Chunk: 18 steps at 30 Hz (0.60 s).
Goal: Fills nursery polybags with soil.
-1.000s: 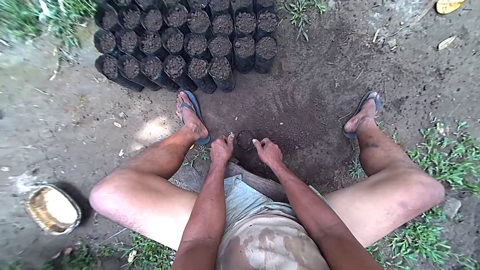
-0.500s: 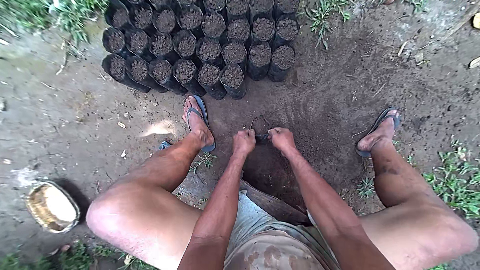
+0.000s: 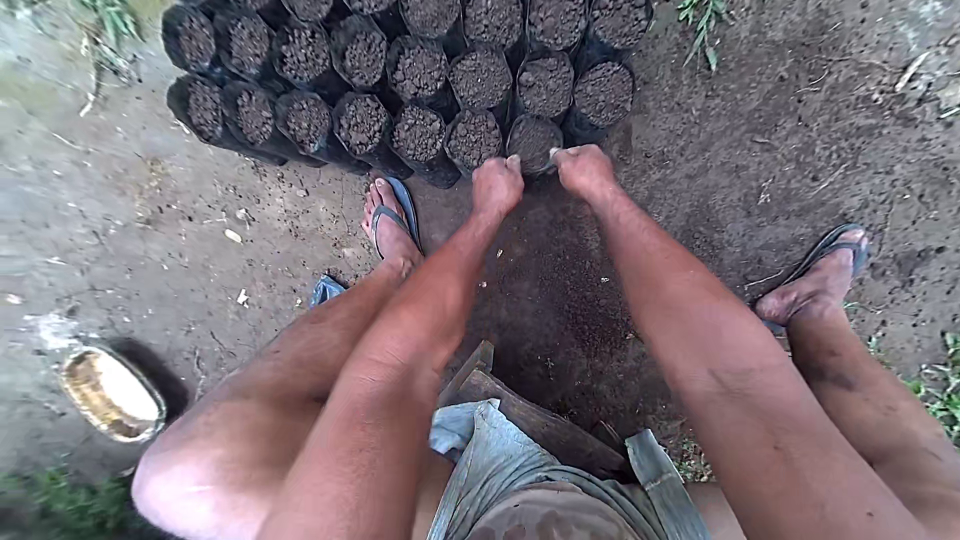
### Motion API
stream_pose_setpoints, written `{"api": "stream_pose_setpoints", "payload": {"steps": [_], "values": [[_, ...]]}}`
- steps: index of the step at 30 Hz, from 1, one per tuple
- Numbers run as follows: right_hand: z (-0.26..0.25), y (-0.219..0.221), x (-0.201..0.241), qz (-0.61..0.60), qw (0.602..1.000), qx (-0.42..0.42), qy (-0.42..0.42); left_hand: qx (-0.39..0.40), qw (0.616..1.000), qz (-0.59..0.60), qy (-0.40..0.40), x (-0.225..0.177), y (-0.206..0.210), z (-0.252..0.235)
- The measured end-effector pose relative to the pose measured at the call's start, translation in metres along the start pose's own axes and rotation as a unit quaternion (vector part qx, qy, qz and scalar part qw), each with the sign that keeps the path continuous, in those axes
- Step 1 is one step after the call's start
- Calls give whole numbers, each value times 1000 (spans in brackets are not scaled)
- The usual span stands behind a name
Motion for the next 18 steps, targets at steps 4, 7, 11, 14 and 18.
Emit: {"api": "stream_pose_setpoints", "payload": {"steps": [4,7,11,14,18], "values": [[53,7,-30,-165,986,6,-9,233,946,-193,117,-21,-43,40],[111,39,-85,-207,978,15,1,238,934,-236,123,4,-154,68],[182,104,-183,-248,965,40,77,-55,978,-176,98,106,-318,79],[237,134,-208,-288,946,56,140,-272,962,5,-39,240,-362,136],[275,143,-217,-276,945,62,166,-308,925,109,-193,395,-290,213]]}}
Point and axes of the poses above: each hand's wrist, its own z-axis away from the middle knuckle, its own y-axis out of the palm, x = y × z, the point moved 10 cm from there along -z, towards the middle knuckle, and after that the axes turned 14 degrees about z, right-handed, at the moved point
